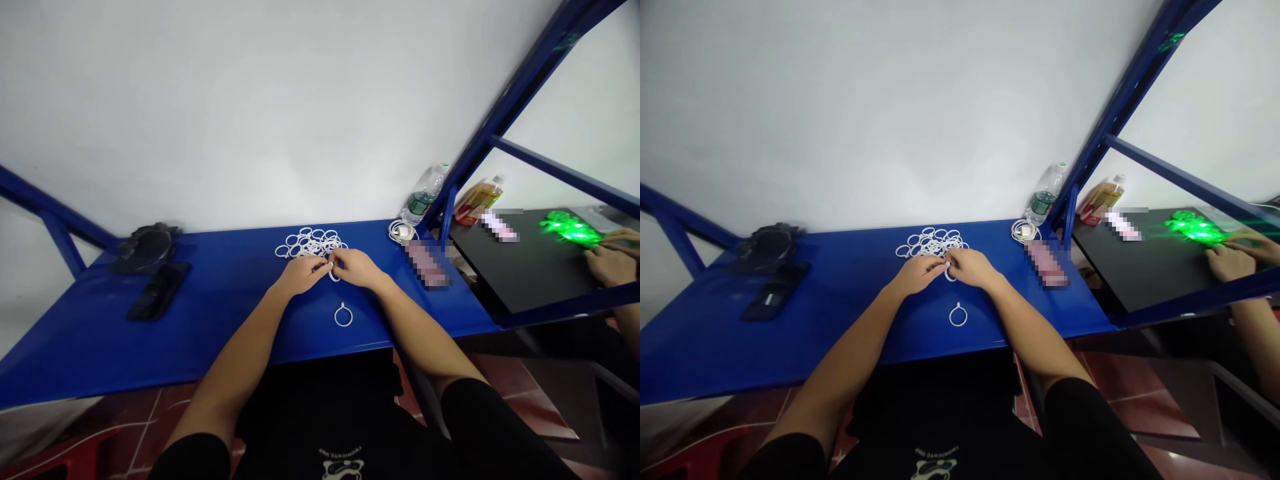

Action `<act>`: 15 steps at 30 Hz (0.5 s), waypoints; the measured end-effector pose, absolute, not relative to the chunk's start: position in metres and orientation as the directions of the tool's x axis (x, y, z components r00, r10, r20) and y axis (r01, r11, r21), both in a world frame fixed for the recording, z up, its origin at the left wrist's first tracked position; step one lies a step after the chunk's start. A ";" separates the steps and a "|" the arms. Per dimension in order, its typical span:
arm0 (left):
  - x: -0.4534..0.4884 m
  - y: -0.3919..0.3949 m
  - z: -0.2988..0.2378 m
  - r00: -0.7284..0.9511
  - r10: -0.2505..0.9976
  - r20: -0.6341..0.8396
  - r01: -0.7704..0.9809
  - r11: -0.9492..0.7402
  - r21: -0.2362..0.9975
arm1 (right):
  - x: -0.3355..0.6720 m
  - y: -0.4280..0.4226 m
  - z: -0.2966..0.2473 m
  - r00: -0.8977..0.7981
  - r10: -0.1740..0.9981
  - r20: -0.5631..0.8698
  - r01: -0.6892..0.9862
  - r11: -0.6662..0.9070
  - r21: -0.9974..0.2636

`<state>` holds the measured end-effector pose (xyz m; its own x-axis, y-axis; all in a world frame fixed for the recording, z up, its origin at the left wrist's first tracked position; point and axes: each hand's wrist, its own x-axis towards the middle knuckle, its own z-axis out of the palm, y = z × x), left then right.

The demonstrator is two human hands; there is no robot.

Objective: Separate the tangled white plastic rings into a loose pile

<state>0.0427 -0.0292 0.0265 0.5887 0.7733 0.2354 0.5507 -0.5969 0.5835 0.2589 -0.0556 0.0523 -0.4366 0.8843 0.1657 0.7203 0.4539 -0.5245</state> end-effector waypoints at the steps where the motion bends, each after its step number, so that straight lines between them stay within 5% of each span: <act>1: 0.044 -0.030 0.027 0.594 0.768 0.239 0.545 -0.603 0.583 | 0.259 -0.055 0.052 -0.396 0.895 0.206 0.717 0.442 -0.539; 15: 0.044 -0.029 0.026 0.566 0.749 0.345 0.554 -0.655 0.513 | 0.258 -0.050 0.044 -0.392 0.864 0.315 0.617 0.501 -0.607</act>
<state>0.0438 -0.0288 0.0257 0.5660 0.7487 0.3451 0.5543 -0.6555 0.5129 0.2575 -0.0504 0.0437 -0.3922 0.8644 0.3147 0.6166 0.5009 -0.6073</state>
